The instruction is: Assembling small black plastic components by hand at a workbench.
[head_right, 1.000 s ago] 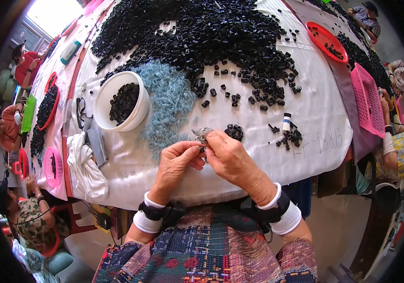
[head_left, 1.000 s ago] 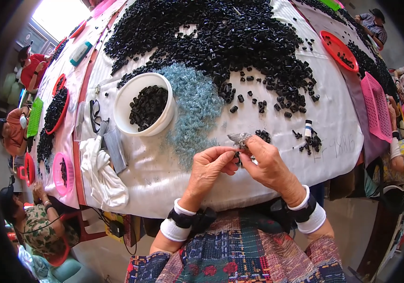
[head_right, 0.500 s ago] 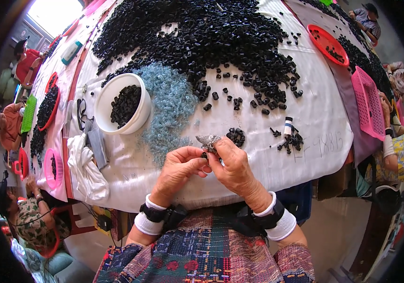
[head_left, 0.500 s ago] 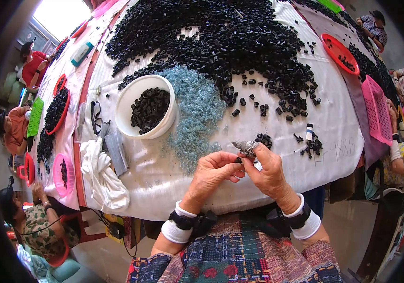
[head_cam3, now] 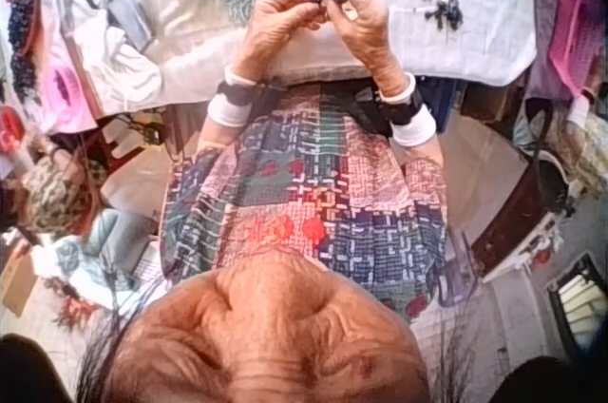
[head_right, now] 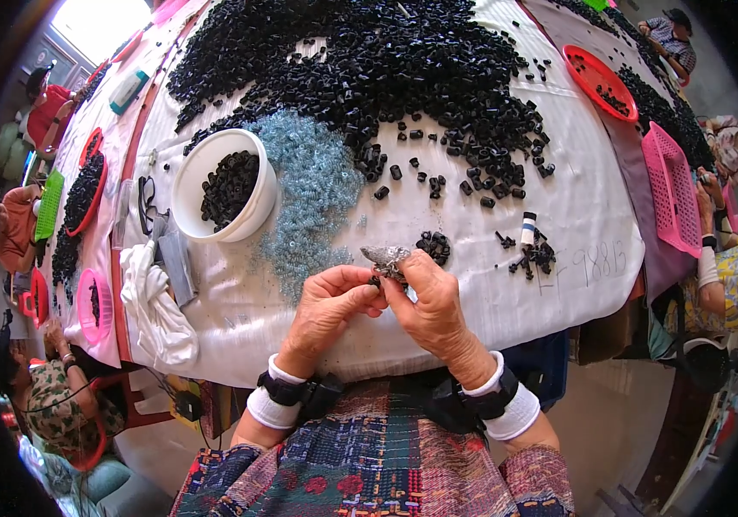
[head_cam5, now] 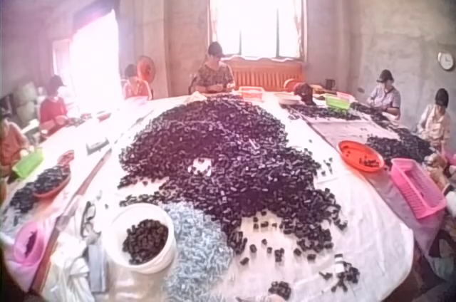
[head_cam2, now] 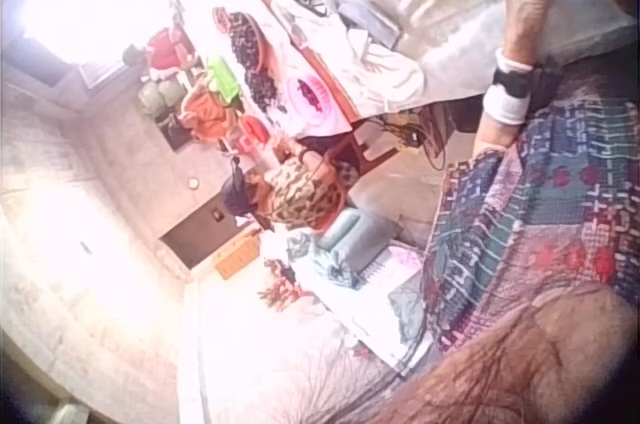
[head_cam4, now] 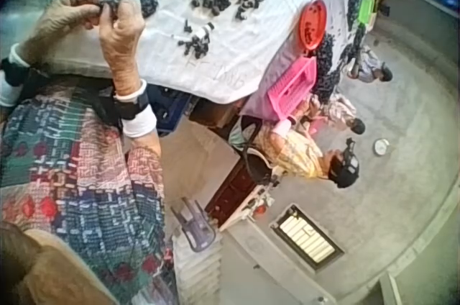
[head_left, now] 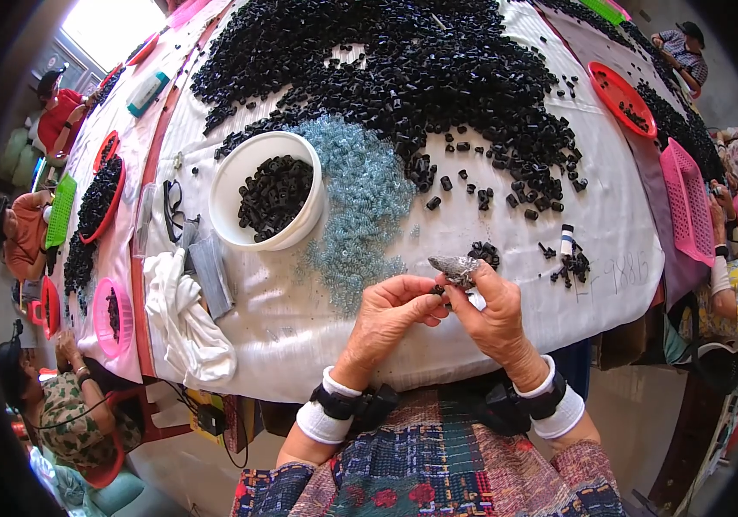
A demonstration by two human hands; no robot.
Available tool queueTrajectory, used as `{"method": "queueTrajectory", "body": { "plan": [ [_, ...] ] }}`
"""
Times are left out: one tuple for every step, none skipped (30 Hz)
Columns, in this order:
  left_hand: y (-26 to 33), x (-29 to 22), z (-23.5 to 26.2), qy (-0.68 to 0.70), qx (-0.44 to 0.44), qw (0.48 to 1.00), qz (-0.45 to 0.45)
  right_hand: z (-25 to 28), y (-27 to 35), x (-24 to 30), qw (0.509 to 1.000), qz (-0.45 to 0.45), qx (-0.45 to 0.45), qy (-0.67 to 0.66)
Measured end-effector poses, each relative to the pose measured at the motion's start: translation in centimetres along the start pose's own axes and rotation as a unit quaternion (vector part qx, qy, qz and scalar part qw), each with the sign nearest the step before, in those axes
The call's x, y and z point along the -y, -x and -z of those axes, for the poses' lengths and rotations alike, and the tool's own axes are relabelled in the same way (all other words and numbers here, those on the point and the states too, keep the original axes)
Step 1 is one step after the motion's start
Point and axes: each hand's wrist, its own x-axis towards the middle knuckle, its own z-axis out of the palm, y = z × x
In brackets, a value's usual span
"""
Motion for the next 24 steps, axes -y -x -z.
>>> {"method": "queueTrajectory", "body": {
  "plan": [
    [0.0,0.0,0.0,-0.006,-0.004,1.0,-0.001,0.1,-0.1,0.0,1.0,0.0,0.0,0.0],
    [0.0,0.0,0.0,-0.013,-0.009,1.0,-0.002,0.3,-0.3,0.0,0.998,0.05,0.015,0.048],
    [0.0,0.2,0.2,-0.012,-0.009,1.0,-0.002,0.4,-0.4,0.1,0.99,0.1,0.031,0.095],
    [-0.1,0.6,0.5,-0.031,-0.007,0.999,-0.005,0.4,-0.5,0.2,0.99,0.1,0.031,0.095],
    [-0.1,0.8,0.7,-0.051,-0.005,0.999,-0.009,0.4,-0.5,0.2,0.983,0.145,0.047,0.106],
    [-0.1,0.8,0.7,-0.05,-0.005,0.999,-0.009,0.4,-0.6,0.3,0.973,0.189,0.062,0.117],
    [0.0,0.8,0.7,-0.049,-0.008,0.999,-0.009,0.3,-0.5,0.2,0.973,0.188,0.062,0.117],
    [0.0,0.8,0.6,-0.048,-0.012,0.999,-0.01,0.2,-0.4,0.2,0.982,0.149,0.047,0.103],
    [0.0,0.7,0.5,-0.047,-0.012,0.999,-0.009,0.1,-0.3,0.1,0.99,0.109,0.032,0.089],
    [0.0,0.5,0.2,-0.039,-0.018,0.999,-0.012,0.1,-0.3,0.2,0.99,0.108,0.032,0.09],
    [0.0,0.3,0.0,-0.032,-0.024,0.999,-0.014,0.2,-0.2,0.2,0.992,0.096,0.028,0.081],
    [0.1,0.2,-0.2,-0.032,-0.024,0.999,-0.014,0.2,-0.2,0.1,0.994,0.083,0.025,0.071],
    [0.2,0.1,-0.5,-0.026,-0.034,0.999,-0.017,0.2,-0.1,0.1,0.994,0.083,0.025,0.071],
    [0.2,0.1,-0.5,-0.021,-0.044,0.999,-0.019,0.2,0.0,0.0,0.991,0.096,0.027,0.084],
    [0.2,0.2,-0.4,-0.021,-0.044,0.999,-0.019,0.2,0.0,0.0,0.989,0.111,0.03,0.096],
    [0.2,0.3,-0.2,-0.029,-0.041,0.999,-0.02,0.2,0.0,0.0,0.989,0.111,0.03,0.096],
    [0.2,0.3,-0.1,-0.036,-0.038,0.998,-0.02,0.2,0.1,0.0,0.992,0.096,0.023,0.074],
    [0.2,0.2,-0.2,-0.036,-0.038,0.998,-0.02,0.2,0.1,0.1,0.995,0.08,0.015,0.054],
    [0.2,0.1,-0.3,-0.035,-0.04,0.999,-0.012,0.1,0.2,0.3,0.995,0.08,0.015,0.054],
    [0.2,0.0,-0.3,-0.033,-0.041,0.999,-0.004,-0.1,0.2,0.6,1.0,0.0,-0.017,-0.005],
    [0.2,-0.1,-0.4,-0.033,-0.041,0.999,-0.003,-0.2,0.3,0.9,0.993,-0.081,-0.048,-0.065],
    [0.2,-0.1,-0.5,-0.028,-0.044,0.999,-0.003,-0.1,0.3,0.8,0.993,-0.081,-0.048,-0.065],
    [0.2,-0.1,-0.5,-0.023,-0.047,0.999,-0.002,0.0,0.4,0.7,0.995,-0.069,-0.043,-0.055],
    [0.2,-0.1,-0.6,-0.023,-0.046,0.999,-0.002,0.2,0.4,0.5,0.997,-0.055,-0.038,-0.045]
  ]
}}
